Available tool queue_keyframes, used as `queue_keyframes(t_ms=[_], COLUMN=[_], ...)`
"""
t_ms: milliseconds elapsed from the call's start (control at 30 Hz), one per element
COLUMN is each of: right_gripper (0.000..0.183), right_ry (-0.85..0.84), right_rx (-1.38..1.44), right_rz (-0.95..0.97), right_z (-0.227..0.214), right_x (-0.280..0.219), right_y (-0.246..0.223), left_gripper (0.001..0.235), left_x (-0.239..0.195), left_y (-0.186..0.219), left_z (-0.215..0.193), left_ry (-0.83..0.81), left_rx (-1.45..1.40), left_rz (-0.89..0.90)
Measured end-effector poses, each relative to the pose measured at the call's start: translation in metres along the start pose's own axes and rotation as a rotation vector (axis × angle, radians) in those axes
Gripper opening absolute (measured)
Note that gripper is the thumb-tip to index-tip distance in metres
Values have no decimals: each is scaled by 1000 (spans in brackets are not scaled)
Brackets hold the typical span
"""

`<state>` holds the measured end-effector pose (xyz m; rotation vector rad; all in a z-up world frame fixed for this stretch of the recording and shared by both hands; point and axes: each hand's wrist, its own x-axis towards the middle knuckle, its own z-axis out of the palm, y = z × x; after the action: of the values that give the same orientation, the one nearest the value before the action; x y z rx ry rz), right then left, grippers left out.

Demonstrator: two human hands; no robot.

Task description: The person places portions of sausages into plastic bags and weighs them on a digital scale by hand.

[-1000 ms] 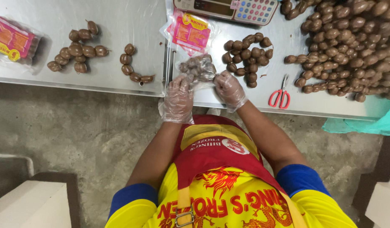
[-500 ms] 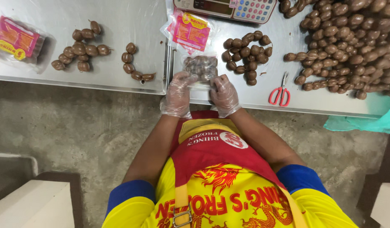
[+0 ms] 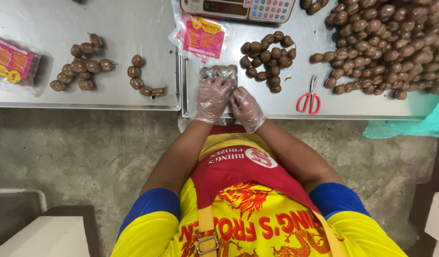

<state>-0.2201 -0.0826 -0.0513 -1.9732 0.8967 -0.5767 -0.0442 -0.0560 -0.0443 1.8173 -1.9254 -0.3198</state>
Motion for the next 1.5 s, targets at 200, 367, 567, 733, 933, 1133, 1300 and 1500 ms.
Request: queue_keyframes(t_ms=[200,367,567,733,933,1133,1300,1500], right_gripper=[16,24,21,23,29,45,29,34], right_ry=[108,155,99,19,49,278,222,38], right_rx=[-112,-200,-337,-418,-348,54,269,237], right_rz=[-79,7,19,-10,30,-23,359,392], right_z=[-10,-7,0,-1,-7,-23,-59,-71], right_x=[0,12,8,11,11,19,46,58], right_y=[-24,-28,-11,-15,-37,-79,-98,-105], left_gripper=[39,45,39,29,40,44,25,32], left_x=[8,-24,-36,-40,-38,-16,21,39], left_y=[23,-7,-20,-33,-19,-7,0,9], left_z=[-48,-105,-80,-48,-63,-104,-160,-212], left_ry=[-84,-78,-47,-107,-8,11,-229,-191], left_rx=[-75,-289,-246,-241,-244,-234,-287,-242], left_rz=[-39,-213,-200,-236,-254,-97,-217,-186])
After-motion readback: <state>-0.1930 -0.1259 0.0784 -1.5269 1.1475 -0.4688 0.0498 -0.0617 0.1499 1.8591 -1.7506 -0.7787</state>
